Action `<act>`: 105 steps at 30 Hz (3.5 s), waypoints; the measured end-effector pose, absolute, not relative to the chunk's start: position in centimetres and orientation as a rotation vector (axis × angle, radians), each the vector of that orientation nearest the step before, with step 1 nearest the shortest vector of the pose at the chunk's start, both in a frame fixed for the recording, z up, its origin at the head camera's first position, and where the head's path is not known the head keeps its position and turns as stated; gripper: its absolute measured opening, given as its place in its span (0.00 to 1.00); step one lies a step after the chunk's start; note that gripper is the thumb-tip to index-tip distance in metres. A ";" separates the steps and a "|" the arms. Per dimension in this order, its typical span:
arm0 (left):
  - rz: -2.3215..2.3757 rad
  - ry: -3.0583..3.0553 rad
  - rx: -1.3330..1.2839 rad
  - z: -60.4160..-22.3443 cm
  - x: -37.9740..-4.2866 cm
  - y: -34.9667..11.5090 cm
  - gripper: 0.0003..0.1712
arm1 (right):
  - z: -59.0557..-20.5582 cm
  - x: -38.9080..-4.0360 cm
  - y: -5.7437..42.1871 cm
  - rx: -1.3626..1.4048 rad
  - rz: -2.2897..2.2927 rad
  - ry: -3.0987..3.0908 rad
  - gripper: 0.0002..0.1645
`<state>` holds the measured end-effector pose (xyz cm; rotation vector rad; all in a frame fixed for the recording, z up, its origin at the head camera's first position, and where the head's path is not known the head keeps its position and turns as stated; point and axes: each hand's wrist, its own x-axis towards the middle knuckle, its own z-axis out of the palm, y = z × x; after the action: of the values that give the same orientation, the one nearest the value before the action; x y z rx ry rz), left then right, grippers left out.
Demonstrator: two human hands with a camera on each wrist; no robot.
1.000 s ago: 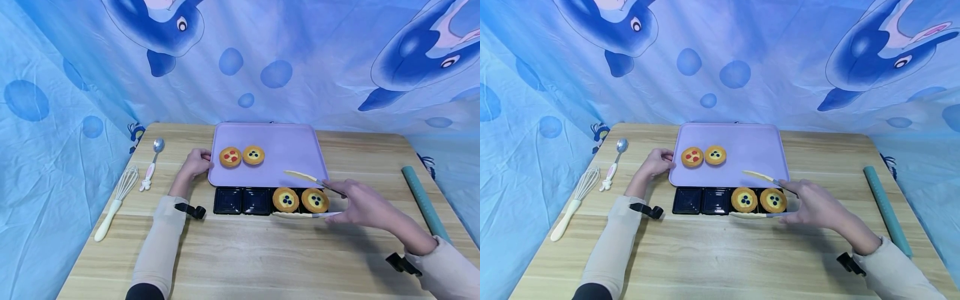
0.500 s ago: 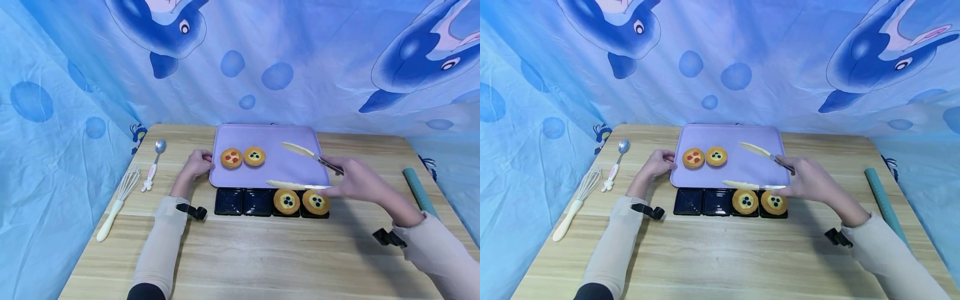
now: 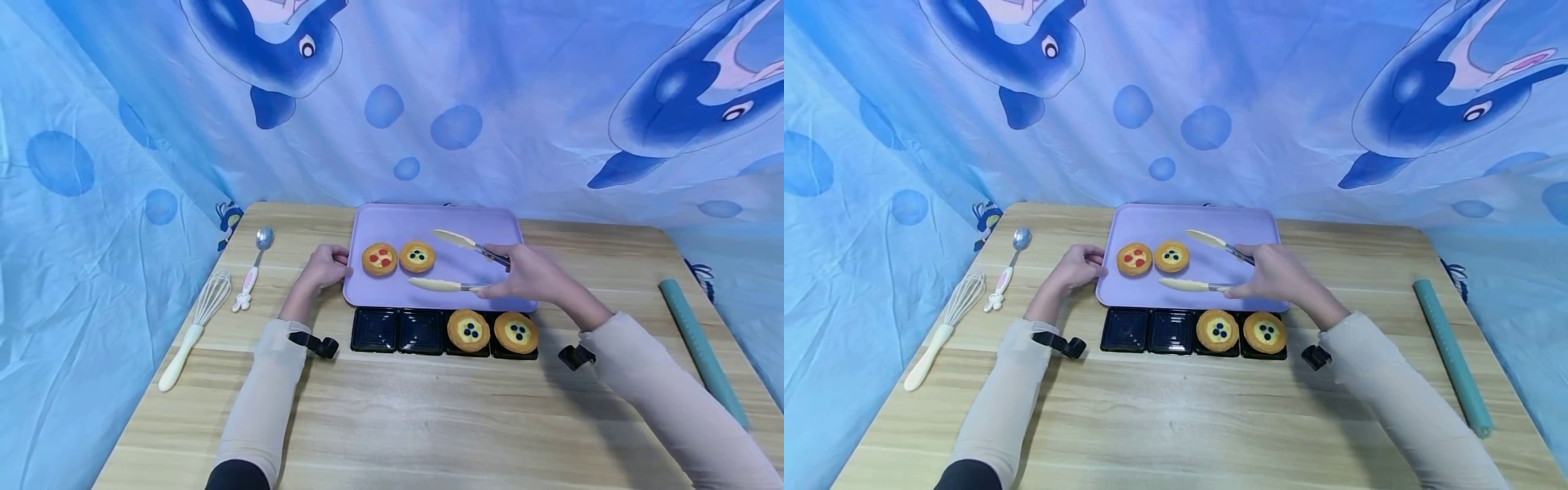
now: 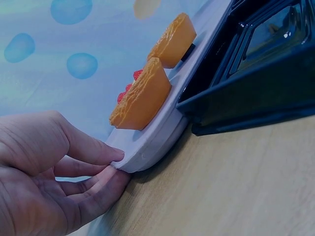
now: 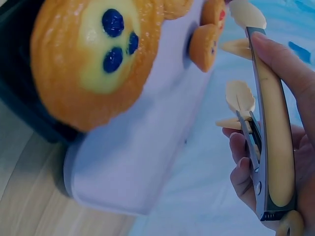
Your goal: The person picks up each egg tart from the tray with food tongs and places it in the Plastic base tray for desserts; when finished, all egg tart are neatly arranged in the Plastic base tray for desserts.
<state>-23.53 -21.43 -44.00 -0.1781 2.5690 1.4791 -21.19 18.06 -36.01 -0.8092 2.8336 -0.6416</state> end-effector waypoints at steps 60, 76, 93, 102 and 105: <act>1.491 2.548 -0.171 -44.1 -23.5 -21.4 0.27 | -34.5 -18.0 18.6 -0.937 -0.601 2.807 0.43; 1.514 2.542 -0.193 -44.3 -23.2 -21.7 0.27 | -34.6 -14.3 18.9 -1.000 -0.582 2.677 0.43; 1.582 2.478 -0.214 -44.7 -23.4 -21.6 0.27 | -34.5 -14.1 17.5 -1.179 -0.368 2.707 0.38; 1.560 2.483 -0.205 -44.4 -23.6 -21.4 0.27 | -34.6 -14.0 17.1 -1.170 -0.331 2.721 0.38; 1.548 2.496 -0.202 -44.3 -23.7 -21.4 0.27 | -34.6 -14.1 17.0 -1.171 -0.330 2.721 0.41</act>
<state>-23.69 -21.35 -44.28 -0.2024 2.4964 1.5477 -14.06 17.00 -34.57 -1.1706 2.7214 -0.3296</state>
